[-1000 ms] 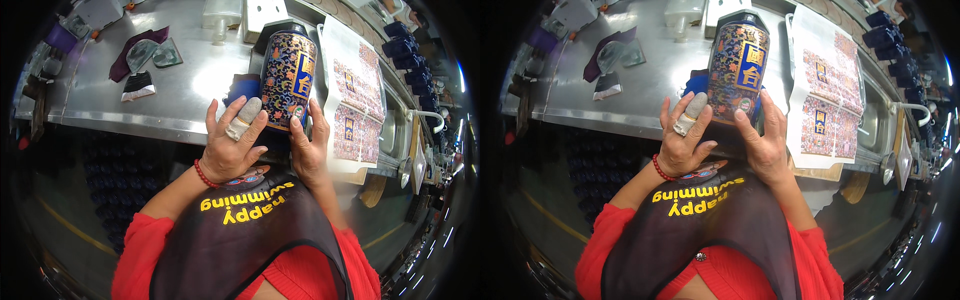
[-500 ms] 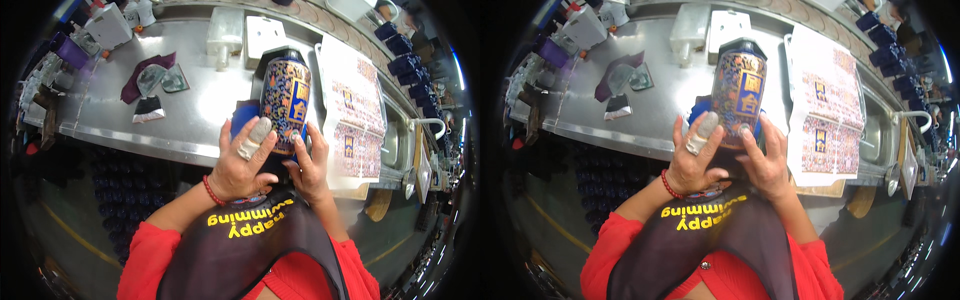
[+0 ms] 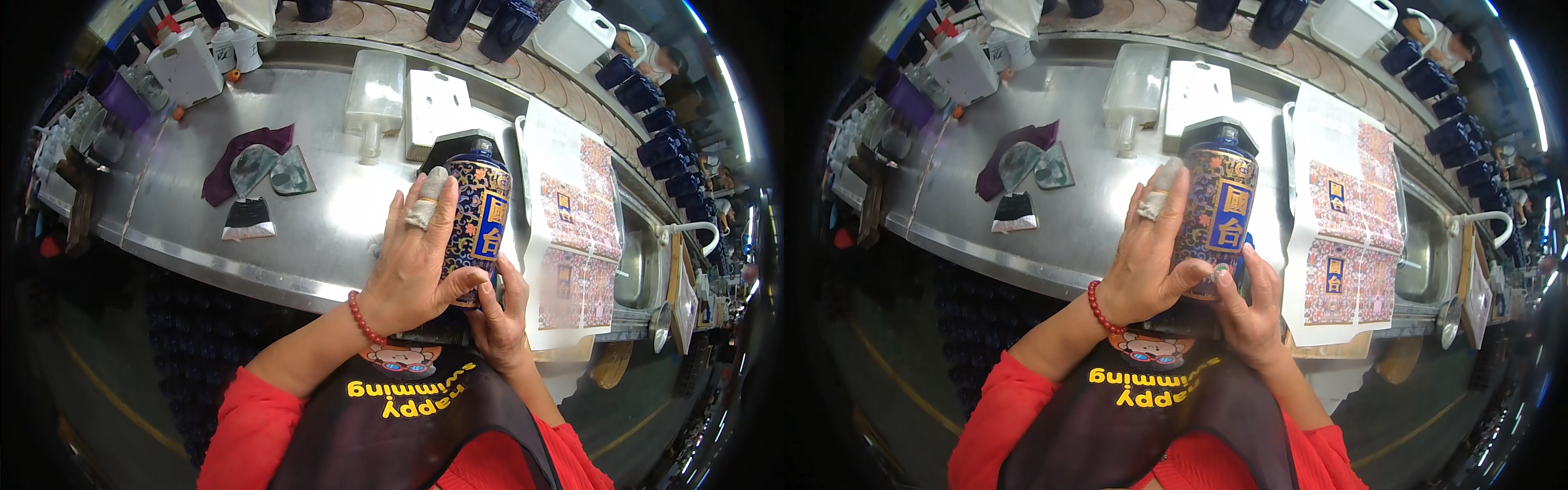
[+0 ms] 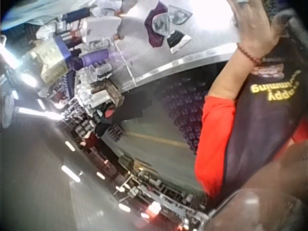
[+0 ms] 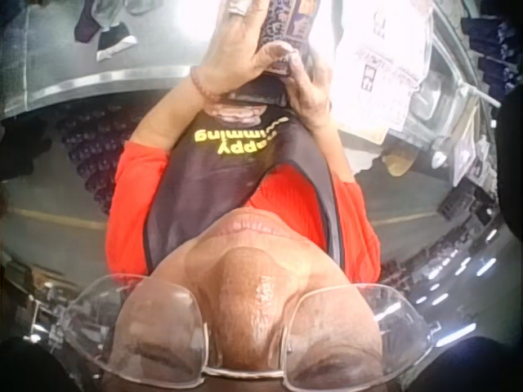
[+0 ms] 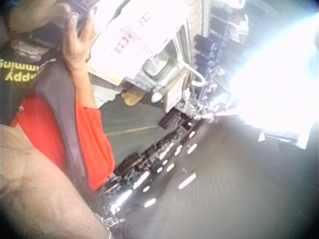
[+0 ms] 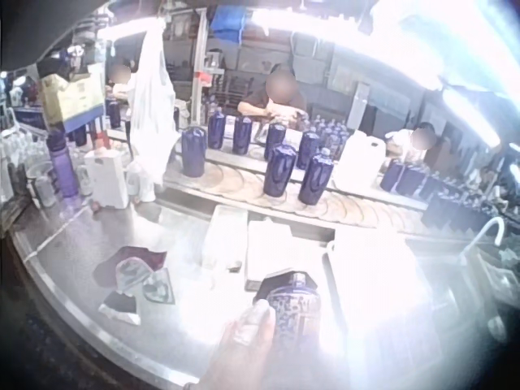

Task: The person smooths a decorative sticker on a dark blue bottle with a green tool, then places the bottle among others on the floor. They pick up another bottle, apply a new sticker, and smooth it with the tool.

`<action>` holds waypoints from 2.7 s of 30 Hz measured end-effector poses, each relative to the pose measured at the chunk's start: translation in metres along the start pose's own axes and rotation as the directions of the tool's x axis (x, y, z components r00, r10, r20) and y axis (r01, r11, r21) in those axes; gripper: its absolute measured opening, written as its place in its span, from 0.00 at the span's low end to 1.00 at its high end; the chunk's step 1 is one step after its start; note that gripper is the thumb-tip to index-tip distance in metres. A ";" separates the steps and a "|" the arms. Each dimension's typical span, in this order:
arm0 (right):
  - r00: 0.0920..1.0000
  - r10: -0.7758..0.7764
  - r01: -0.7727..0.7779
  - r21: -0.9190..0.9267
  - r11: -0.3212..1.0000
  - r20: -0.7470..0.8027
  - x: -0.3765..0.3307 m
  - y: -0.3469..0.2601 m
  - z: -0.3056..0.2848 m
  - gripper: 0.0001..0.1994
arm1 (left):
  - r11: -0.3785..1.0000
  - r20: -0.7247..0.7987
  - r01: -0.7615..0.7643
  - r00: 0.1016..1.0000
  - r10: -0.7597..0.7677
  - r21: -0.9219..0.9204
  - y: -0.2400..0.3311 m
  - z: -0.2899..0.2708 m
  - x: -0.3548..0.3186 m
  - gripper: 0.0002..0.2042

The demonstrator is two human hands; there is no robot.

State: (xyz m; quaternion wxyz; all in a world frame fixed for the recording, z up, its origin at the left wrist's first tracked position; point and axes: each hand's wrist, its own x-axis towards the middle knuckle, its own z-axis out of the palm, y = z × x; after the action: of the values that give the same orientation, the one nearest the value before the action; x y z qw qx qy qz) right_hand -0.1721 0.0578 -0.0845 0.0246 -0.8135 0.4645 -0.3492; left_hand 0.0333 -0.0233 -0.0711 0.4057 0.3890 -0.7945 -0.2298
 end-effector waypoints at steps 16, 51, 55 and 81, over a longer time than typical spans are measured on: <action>0.999 0.034 -0.034 0.012 0.999 -0.015 0.002 -0.001 -0.003 0.30 | 0.982 -0.004 0.007 1.000 -0.008 -0.187 -0.016 0.002 0.035 0.47; 0.983 0.074 -0.057 0.103 0.993 -0.167 0.002 0.005 0.000 0.40 | 0.907 0.082 -0.283 0.959 0.271 0.313 0.007 -0.002 -0.047 0.25; 0.986 0.079 -0.061 0.121 0.991 -0.146 0.000 0.006 0.003 0.38 | 0.839 0.145 -0.376 0.926 0.347 0.393 0.010 -0.007 -0.042 0.25; 0.986 0.134 -0.118 0.150 0.982 -0.097 0.002 0.001 0.003 0.42 | 0.881 0.200 -0.327 0.941 0.272 0.342 0.009 -0.007 -0.025 0.41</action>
State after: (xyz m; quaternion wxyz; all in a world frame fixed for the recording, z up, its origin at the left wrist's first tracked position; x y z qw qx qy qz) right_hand -0.1702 0.0549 -0.0861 0.0804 -0.7587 0.4894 -0.4223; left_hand 0.0444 0.0018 -0.0720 0.2962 0.3128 -0.9017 -0.0380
